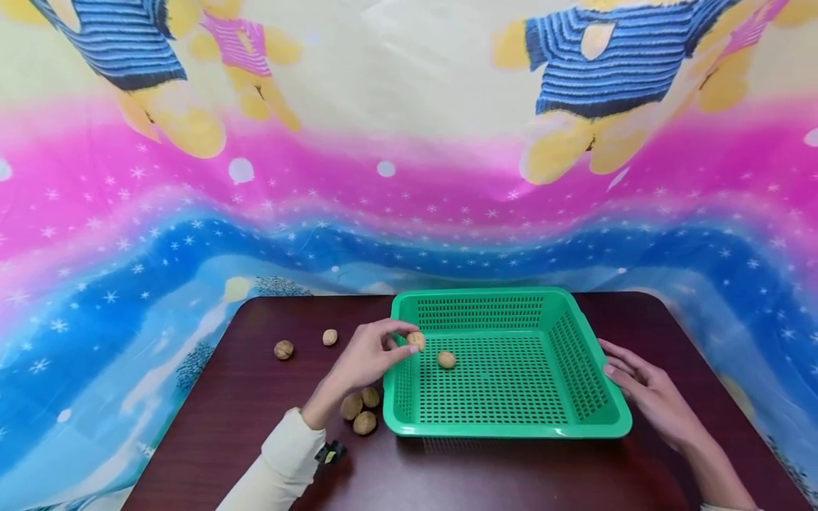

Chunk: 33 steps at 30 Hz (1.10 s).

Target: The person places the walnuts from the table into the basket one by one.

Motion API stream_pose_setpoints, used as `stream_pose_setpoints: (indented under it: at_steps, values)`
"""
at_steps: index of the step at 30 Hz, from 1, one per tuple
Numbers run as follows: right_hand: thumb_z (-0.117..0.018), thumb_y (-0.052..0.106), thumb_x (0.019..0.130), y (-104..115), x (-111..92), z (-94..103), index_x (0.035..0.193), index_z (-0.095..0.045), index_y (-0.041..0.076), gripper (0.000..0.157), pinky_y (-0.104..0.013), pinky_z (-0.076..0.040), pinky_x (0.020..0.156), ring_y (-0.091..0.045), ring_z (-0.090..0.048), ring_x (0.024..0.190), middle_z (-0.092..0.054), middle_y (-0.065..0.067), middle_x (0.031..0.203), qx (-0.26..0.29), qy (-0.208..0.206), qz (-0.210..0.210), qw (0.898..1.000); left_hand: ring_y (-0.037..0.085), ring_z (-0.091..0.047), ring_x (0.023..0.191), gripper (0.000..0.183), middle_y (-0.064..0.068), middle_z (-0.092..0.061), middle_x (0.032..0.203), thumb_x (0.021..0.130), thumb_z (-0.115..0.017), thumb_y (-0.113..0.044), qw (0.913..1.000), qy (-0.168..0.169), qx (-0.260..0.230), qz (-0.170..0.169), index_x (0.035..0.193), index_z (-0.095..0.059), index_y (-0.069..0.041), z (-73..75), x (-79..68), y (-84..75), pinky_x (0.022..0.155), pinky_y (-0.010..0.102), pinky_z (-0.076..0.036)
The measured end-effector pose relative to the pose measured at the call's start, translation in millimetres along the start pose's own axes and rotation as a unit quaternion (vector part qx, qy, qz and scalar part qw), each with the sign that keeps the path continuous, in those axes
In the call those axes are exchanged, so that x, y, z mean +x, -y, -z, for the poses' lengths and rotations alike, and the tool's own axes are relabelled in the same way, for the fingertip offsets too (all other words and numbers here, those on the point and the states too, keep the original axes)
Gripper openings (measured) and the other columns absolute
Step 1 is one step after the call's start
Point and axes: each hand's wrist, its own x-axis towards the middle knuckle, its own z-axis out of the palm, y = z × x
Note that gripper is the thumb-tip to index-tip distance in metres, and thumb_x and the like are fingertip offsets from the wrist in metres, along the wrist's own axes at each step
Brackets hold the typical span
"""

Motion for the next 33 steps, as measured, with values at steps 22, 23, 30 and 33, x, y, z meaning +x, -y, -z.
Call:
stream_pose_setpoints:
  at_steps: [22, 23, 30, 33]
  values:
    - [-0.045, 0.01, 0.116, 0.6, 0.2, -2.3, 0.169, -0.026, 0.001, 0.057, -0.027, -0.064, 0.084, 0.0, -0.074, 0.114, -0.068, 0.026, 0.135, 0.039, 0.011, 0.007, 0.999, -0.001, -0.06, 0.069, 0.03, -0.003, -0.077, 0.113, 0.101, -0.078, -0.029, 0.9882, 0.13, 0.059, -0.055, 0.129, -0.077, -0.017, -70.6, 36.5, -21.7, 0.068, 0.02, -0.051]
    - [-0.045, 0.01, 0.116, 0.6, 0.5, -2.2, 0.169, -0.026, 0.001, 0.057, -0.028, -0.064, 0.084, -0.001, -0.074, 0.114, -0.068, 0.025, 0.135, 0.045, 0.012, 0.007, 0.999, -0.001, -0.059, 0.068, 0.031, -0.004, -0.077, 0.114, 0.101, -0.078, -0.03, 0.9869, 0.137, 0.065, -0.056, 0.129, -0.077, -0.017, -72.4, 37.1, -20.7, 0.068, 0.02, -0.05]
    - [-0.044, 0.009, 0.116, -1.2, 2.0, -1.4, 0.17, -0.025, 0.001, 0.057, -0.027, -0.064, 0.085, -0.001, -0.073, 0.116, -0.068, 0.024, 0.136, 0.062, 0.017, 0.008, 0.998, 0.002, -0.046, 0.054, 0.029, -0.007, -0.079, 0.114, 0.101, -0.078, -0.031, 0.9804, 0.172, 0.083, -0.048, 0.127, -0.079, -0.018, -78.2, 39.6, -20.1, 0.063, 0.02, -0.041]
    - [-0.044, 0.008, 0.116, -2.0, 1.8, -1.4, 0.17, -0.025, 0.001, 0.057, -0.027, -0.064, 0.085, -0.001, -0.073, 0.116, -0.069, 0.023, 0.136, 0.069, 0.018, 0.007, 0.997, 0.002, -0.042, 0.052, 0.029, -0.006, -0.08, 0.113, 0.101, -0.078, -0.029, 0.9783, 0.175, 0.096, -0.057, 0.128, -0.079, -0.016, -79.0, 39.7, -20.4, 0.063, 0.019, -0.039]
